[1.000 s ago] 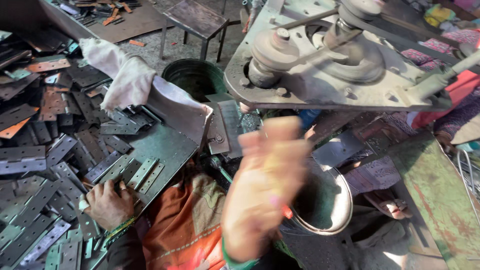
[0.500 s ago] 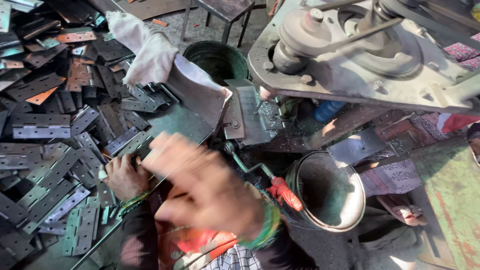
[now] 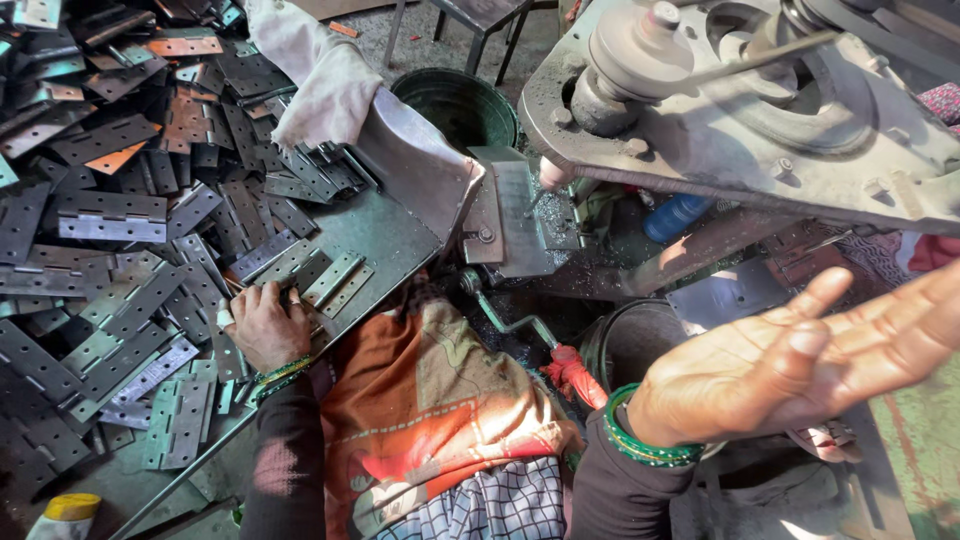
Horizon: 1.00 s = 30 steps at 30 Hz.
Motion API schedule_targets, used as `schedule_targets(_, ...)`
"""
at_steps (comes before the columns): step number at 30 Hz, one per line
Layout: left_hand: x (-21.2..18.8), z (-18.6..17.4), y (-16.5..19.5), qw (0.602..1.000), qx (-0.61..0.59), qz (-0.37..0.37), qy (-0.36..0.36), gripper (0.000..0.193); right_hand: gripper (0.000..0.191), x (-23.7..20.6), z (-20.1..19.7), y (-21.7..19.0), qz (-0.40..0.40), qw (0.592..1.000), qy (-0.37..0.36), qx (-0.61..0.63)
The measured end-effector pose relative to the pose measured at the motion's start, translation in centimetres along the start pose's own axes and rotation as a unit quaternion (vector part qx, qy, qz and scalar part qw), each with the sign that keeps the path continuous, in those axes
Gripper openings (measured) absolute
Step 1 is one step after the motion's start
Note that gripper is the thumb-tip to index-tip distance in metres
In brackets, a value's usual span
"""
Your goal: The person repeatedly picks up small metal plates from a pile, places them under a press, and pulls a lever to punch holes. The finished plates are returned to the pile after each cycle.
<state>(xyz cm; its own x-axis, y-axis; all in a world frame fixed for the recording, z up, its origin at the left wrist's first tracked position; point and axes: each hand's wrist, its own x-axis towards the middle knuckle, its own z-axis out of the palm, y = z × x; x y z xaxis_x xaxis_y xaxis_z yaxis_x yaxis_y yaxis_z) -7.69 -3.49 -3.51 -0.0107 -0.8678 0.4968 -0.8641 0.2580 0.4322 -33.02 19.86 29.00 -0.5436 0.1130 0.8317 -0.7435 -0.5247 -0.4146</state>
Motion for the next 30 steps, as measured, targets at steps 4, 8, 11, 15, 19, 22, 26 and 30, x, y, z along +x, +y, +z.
schedule_targets(4,0.1,0.1,-0.1,1.000,0.008,0.003,-0.003,0.023,0.049,-0.5,0.7,-0.5,0.037,0.993,-0.111,-0.028)
schedule_targets(8,0.0,0.2,-0.2,1.000,0.010,0.006,-0.005,0.022,0.029,0.0,1.3,-1.5,0.269,0.921,-0.254,-0.122)
schedule_targets(11,-0.1,0.2,-0.2,1.000,0.013,0.013,-0.005,0.021,0.022,-0.3,2.2,-1.4,0.218,0.882,-0.399,-0.122)
schedule_targets(15,-0.1,0.2,-0.3,1.000,0.005,0.004,-0.015,0.023,0.024,-0.9,3.3,-0.7,0.210,0.831,-0.492,-0.151)
schedule_targets(19,-0.1,0.0,-0.2,1.000,0.012,0.006,-0.012,0.023,0.032,-1.5,4.0,0.1,0.219,0.772,-0.573,-0.167)
schedule_targets(22,-0.2,-0.1,-0.1,1.000,0.006,0.009,-0.009,0.024,0.040,-2.4,4.4,0.9,0.207,0.706,-0.657,-0.164)
schedule_targets(26,-0.2,-0.2,-0.1,1.000,-0.003,0.003,-0.010,0.023,0.046,-4.0,4.2,2.4,0.208,0.652,-0.708,-0.176)
schedule_targets(30,-0.5,-0.4,-0.6,0.999,0.025,0.035,-0.003,0.024,0.046,-5.7,4.1,4.0,0.185,0.647,-0.722,-0.159)
